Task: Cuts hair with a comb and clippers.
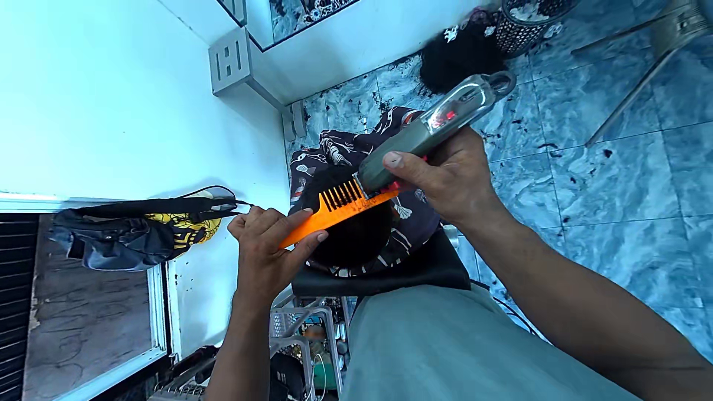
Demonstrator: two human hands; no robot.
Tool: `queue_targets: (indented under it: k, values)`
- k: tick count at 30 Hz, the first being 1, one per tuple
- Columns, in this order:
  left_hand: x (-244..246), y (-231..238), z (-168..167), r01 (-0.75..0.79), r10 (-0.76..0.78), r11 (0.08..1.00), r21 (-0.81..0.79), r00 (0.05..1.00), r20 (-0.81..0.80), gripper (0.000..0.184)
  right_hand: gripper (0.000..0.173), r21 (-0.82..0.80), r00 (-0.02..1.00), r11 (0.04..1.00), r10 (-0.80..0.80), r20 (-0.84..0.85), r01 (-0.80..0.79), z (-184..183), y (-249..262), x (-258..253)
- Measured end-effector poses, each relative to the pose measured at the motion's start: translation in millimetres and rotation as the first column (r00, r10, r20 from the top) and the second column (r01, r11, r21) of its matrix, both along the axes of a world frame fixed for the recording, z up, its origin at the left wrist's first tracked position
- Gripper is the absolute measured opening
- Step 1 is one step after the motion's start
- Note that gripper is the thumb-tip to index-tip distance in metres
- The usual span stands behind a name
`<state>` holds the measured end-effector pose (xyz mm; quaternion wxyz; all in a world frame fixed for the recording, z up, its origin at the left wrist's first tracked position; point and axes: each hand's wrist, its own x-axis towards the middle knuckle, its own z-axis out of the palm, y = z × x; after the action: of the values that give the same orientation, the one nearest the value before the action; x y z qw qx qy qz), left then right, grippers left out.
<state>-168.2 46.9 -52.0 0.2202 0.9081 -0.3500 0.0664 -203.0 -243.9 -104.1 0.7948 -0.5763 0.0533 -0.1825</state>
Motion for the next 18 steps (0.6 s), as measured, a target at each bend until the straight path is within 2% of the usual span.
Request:
queue_targets:
  k: [6,9,11,15,18]
  values:
    - [0.4,-2.6,-1.9,0.026,-0.026,1.000,-0.014,1.000,-0.007,0.036,0.049,-0.091,0.993,0.991,0.102,0.060,-0.096,12.3,16.8,0.5]
    - [-17.3,9.8,8.7,0.169,-0.171,0.985,-0.032,0.952,-0.253,0.035,0.042,-0.076,0.994,0.993,0.092,0.063,-0.087,13.3,4.4,-8.2]
    - [-26.6,17.1,8.5,0.199,-0.221,0.975,-0.097,0.904,-0.366,0.035,0.040,-0.064,0.999,0.997,0.040,0.018,-0.038,8.9,-12.3,-11.5]
    - [-4.2,21.3,-7.2,0.009,-0.026,0.997,-0.071,0.971,-0.238,0.036,0.039,-0.042,0.996,0.999,-0.004,-0.093,0.000,2.8,-24.1,-4.8]
    - [14.6,19.1,-14.9,-0.045,0.036,0.997,-0.066,0.990,-0.137,0.036,0.041,-0.050,0.994,0.999,0.001,-0.105,-0.006,4.0,-15.9,5.7]
